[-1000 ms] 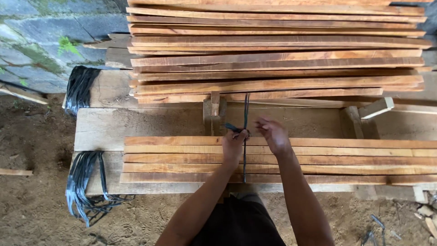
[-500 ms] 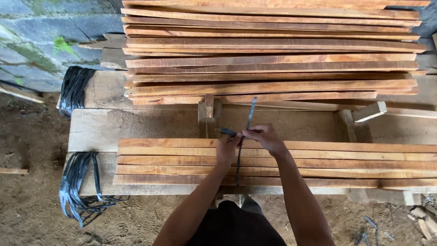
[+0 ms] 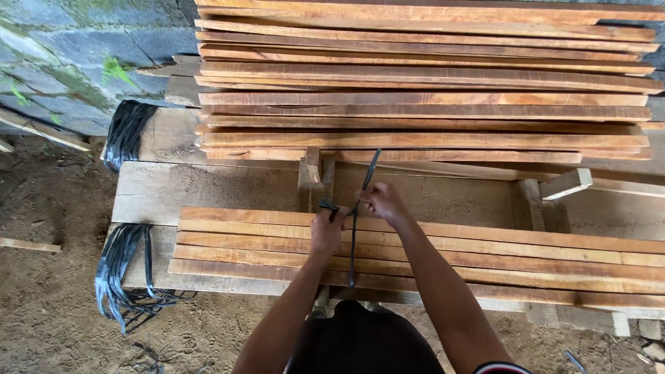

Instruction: The person is bundling several thin wood planks together using black plastic or rubber straps on a workbench.

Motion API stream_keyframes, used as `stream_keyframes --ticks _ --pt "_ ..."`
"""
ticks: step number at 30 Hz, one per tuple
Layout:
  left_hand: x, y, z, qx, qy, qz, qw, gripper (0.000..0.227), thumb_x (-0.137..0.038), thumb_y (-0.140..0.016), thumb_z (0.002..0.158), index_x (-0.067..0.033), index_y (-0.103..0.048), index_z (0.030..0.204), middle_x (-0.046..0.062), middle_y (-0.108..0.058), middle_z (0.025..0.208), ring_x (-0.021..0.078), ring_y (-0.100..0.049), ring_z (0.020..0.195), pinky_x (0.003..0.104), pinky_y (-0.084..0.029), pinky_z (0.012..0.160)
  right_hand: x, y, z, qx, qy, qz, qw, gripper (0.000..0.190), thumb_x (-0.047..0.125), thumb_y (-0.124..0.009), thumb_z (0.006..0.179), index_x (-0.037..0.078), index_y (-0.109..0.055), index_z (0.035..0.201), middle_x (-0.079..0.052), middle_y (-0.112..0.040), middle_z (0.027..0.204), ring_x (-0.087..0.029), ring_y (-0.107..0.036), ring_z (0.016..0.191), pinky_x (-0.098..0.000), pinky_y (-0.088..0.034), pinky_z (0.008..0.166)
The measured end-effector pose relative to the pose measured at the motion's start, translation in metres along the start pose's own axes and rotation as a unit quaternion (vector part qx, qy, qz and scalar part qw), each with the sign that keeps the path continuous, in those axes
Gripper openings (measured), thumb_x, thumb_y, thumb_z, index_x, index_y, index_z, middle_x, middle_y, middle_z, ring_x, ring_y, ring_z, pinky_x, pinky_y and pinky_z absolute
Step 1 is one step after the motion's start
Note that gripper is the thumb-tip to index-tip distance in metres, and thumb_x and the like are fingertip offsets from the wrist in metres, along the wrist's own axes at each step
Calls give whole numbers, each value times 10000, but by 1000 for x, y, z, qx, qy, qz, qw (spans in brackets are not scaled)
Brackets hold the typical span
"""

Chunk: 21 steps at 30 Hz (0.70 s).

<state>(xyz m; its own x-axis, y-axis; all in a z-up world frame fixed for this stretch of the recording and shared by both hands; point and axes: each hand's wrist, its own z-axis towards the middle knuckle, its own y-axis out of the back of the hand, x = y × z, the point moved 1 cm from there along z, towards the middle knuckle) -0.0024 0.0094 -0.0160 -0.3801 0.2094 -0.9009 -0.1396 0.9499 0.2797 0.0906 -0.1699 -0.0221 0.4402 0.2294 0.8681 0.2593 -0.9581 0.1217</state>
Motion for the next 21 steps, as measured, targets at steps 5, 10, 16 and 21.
stream_keyframes --ticks 5,10,16,21 --pt "-9 13 -10 17 31 34 999 375 -393 -698 934 -125 -729 673 9 -686 553 166 -709 569 318 -535 657 -35 -3 21 -55 32 -68 996 203 224 -778 918 59 -669 876 -84 -683 675 -148 -631 575 -285 -480 490" --pt "-6 22 -2 19 17 10 1000 331 -348 -584 1025 -107 -776 903 69 -695 671 213 -709 653 388 -569 742 19 -21 -36 -17 77 39 996 269 276 -772 957 27 -684 903 -153 -687 742 -237 -695 668 -363 -563 640" --pt "-44 -3 -12 48 -56 -267 961 452 -432 -415 1121 -102 -654 925 126 -724 848 267 -717 878 473 -556 959 21 -33 -46 49 91 215 971 249 242 -785 963 4 -713 965 -113 -647 855 -204 -653 780 -389 -561 850" --pt "-40 -1 -11 93 -24 -287 953 446 -349 -388 1158 -140 -436 767 11 -421 696 156 -485 702 342 -464 803 5 -47 1 -50 -104 253 960 282 329 -798 882 110 -620 877 -38 -531 770 -216 -565 683 -378 -513 624"
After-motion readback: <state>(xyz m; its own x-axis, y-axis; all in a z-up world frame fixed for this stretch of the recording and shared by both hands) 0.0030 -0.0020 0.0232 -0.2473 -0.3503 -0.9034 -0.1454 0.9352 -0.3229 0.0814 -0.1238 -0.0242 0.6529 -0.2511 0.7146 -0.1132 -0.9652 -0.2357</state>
